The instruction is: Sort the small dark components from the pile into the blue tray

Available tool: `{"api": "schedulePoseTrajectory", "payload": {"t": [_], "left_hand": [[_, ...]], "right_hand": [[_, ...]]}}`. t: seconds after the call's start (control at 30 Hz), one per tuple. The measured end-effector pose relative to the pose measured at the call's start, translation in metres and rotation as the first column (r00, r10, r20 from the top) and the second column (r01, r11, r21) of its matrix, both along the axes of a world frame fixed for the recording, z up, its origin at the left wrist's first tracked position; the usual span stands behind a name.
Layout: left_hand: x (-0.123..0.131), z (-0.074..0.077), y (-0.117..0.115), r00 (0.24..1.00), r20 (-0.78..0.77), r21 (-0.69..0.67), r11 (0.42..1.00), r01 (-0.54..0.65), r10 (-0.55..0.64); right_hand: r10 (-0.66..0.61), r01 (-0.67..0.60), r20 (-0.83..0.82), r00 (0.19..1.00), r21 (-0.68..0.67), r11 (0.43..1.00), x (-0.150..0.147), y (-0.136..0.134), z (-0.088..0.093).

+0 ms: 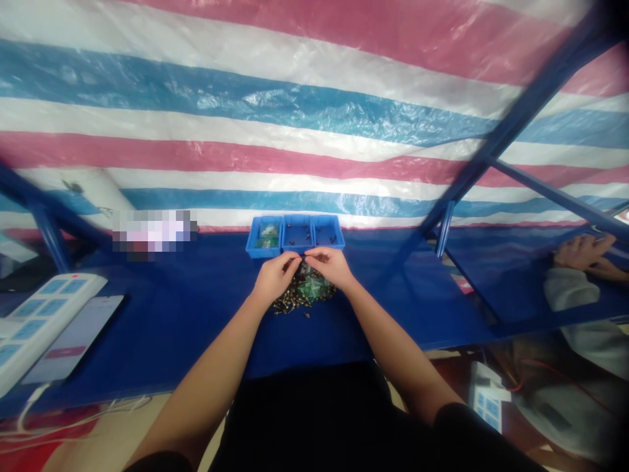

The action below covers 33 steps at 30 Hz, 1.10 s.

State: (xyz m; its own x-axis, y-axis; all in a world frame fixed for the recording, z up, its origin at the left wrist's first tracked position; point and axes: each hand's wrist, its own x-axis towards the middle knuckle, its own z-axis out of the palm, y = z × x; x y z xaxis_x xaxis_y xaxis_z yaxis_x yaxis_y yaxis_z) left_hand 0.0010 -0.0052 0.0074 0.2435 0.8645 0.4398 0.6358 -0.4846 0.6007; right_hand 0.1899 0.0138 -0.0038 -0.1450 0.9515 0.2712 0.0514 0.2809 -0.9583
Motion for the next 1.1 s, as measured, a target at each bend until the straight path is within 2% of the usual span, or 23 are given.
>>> {"api": "schedulePoseTrajectory", "payload": {"t": [0.33,0.57,0.8,1.1], "left_hand": [[0.0008,-0.0048,0.003,1.0,0.015,0.015,1.0,-0.022,0.022],[0.0007,-0.0002,0.0003,1.0,-0.017,0.004,1.0,0.001,-0.001],[0.0007,-0.0041,0.0026,0.999,0.02,0.005,0.999,-0.043,0.043],[0.0006,-0.0016,0.0014,1.0,-0.016,-0.013,1.0,-0.024,0.024]], "right_hand": [[-0.005,0.005,0.004,1.0,-0.005,1.0,0.0,-0.0016,0.0043],[-0.003,0.002,-0.006,1.0,-0.015,1.0,-0.0013,-0.0023,0.0048],[-0.017,0.017,-0.016,1.0,-0.006,1.0,-0.001,-0.0033,0.007],[0.001,-0.001,0.013,1.0,-0.008,1.0,0.0,-0.002,0.0035]]}}
